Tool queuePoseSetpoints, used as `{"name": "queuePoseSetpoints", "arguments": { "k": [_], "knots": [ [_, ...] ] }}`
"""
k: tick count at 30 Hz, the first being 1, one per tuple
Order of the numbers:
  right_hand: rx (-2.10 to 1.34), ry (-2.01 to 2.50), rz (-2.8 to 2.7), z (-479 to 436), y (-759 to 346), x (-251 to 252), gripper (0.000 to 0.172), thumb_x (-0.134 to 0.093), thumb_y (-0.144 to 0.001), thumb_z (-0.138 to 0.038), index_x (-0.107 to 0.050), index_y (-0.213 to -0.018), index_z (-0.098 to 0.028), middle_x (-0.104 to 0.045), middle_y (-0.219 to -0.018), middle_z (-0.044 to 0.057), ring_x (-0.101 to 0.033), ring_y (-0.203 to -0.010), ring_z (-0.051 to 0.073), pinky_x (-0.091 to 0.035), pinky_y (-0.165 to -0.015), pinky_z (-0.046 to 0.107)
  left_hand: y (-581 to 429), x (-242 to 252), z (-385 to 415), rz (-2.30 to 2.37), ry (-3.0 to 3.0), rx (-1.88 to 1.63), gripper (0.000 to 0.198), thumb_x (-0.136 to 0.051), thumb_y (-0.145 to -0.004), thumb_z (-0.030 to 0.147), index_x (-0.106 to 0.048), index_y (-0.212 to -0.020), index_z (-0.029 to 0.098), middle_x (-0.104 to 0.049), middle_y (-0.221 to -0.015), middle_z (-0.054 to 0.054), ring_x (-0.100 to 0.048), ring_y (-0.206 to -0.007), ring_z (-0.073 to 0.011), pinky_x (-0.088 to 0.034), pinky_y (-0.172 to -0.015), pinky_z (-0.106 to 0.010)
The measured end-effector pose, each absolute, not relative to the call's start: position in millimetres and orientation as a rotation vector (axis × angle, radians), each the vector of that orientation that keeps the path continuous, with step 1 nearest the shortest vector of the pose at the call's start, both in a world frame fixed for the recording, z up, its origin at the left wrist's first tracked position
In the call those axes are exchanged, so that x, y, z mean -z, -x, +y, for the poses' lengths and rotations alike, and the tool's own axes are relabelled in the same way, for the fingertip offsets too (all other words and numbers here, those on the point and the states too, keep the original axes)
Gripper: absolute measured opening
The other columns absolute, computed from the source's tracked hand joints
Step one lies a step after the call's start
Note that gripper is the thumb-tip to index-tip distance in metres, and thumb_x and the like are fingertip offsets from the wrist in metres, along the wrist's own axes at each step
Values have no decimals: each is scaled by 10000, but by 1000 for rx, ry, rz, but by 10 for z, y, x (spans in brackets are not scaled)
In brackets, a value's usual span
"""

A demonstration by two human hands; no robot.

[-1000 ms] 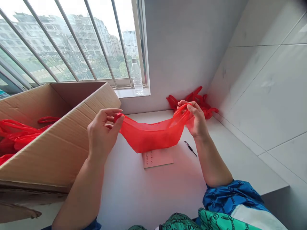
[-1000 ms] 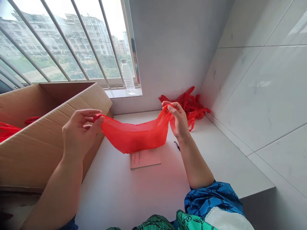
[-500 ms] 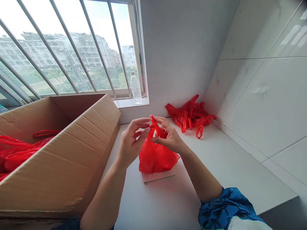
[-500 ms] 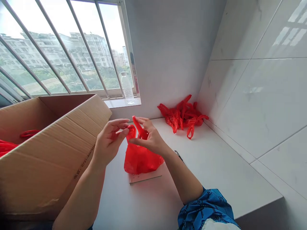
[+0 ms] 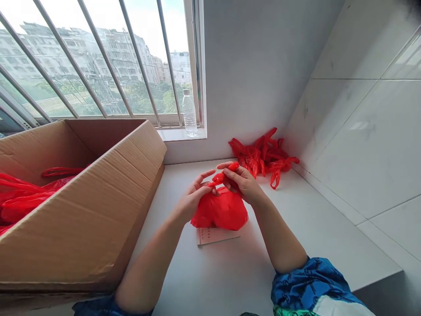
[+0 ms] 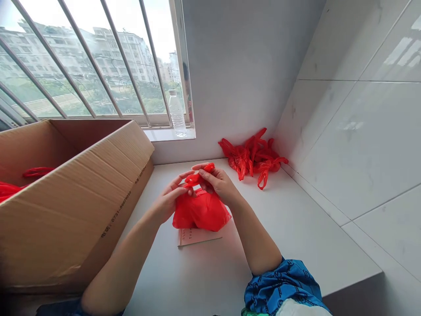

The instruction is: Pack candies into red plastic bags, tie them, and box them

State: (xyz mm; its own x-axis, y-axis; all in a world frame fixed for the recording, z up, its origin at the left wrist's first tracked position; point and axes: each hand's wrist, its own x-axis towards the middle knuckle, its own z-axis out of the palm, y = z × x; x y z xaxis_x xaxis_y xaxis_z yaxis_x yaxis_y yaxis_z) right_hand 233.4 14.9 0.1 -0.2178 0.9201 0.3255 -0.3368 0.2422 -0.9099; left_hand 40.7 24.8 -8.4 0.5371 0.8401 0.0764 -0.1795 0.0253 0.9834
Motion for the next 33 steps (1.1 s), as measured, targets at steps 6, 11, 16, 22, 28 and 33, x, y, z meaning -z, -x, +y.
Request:
{"name": "queuePoseSetpoints", "arguments": {
  "k": [6, 11, 16, 22, 28, 33],
  "knots": [
    [-1095, 703, -1719, 33, -2380, -35, 170, -605, -941, -307, -611, -1089, -223, -683, -891, 20, -659, -780, 149, -533, -735, 304, -336, -23, 248, 679, -1209, -820, 442, -616, -904, 311, -572, -1339, 243, -600, -765, 12, -538, -705, -122, -443, -766, -265],
    [-291, 942, -1892, -5, -2222, 39, 206, -565, -863, -107, -617, -1020, -231, -610, -1055, 36, -603, -763, 126, -481, -651, 254, -359, -113, 142, 808, -1445, -718, 458, -604, -929, 494, -603, -1321, 257, -671, -821, -10, -607, -777, -160, -458, -747, -270],
    [138, 895, -1810, -36, -2221, 127, 75, -648, -895, -189, -662, -948, -241, -640, -971, 32, -606, -805, 150, -459, -665, 272, -366, -103, 132, 755, -1307, -913, 423, -585, -934, 509, -696, -1220, 218, -720, -1094, -77, -654, -983, -213, -501, -814, -284],
    [-4, 802, -1993, -408, -2409, 359, 97, -659, -909, -200, -713, -900, -280, -698, -834, 22, -655, -913, 220, -485, -809, 403, -202, 192, 518, 883, -1170, -1349, 425, -803, -754, 376, -738, -1128, 186, -742, -1060, -94, -654, -1067, -202, -479, -982, -328],
    [-620, 998, -1887, -797, -2839, 732, 76, -688, -906, -343, -746, -938, -305, -712, -909, 45, -650, -1016, 258, -534, -907, 459, -17, 604, 730, 1074, -1124, -1491, 542, -773, -757, 412, -648, -1206, 136, -735, -1010, -107, -673, -1085, -224, -483, -1026, -399],
    [-756, 1340, -1783, -873, -3142, 971, 476, -532, -973, -472, -507, -1423, -320, -553, -1412, 97, -560, -1274, 283, -531, -1000, 495, 233, 679, 391, 1299, -1529, -1073, 757, -554, -919, 587, -319, -1534, 213, -615, -1336, -156, -573, -1274, -281, -449, -1069, -481]
  ]
}}
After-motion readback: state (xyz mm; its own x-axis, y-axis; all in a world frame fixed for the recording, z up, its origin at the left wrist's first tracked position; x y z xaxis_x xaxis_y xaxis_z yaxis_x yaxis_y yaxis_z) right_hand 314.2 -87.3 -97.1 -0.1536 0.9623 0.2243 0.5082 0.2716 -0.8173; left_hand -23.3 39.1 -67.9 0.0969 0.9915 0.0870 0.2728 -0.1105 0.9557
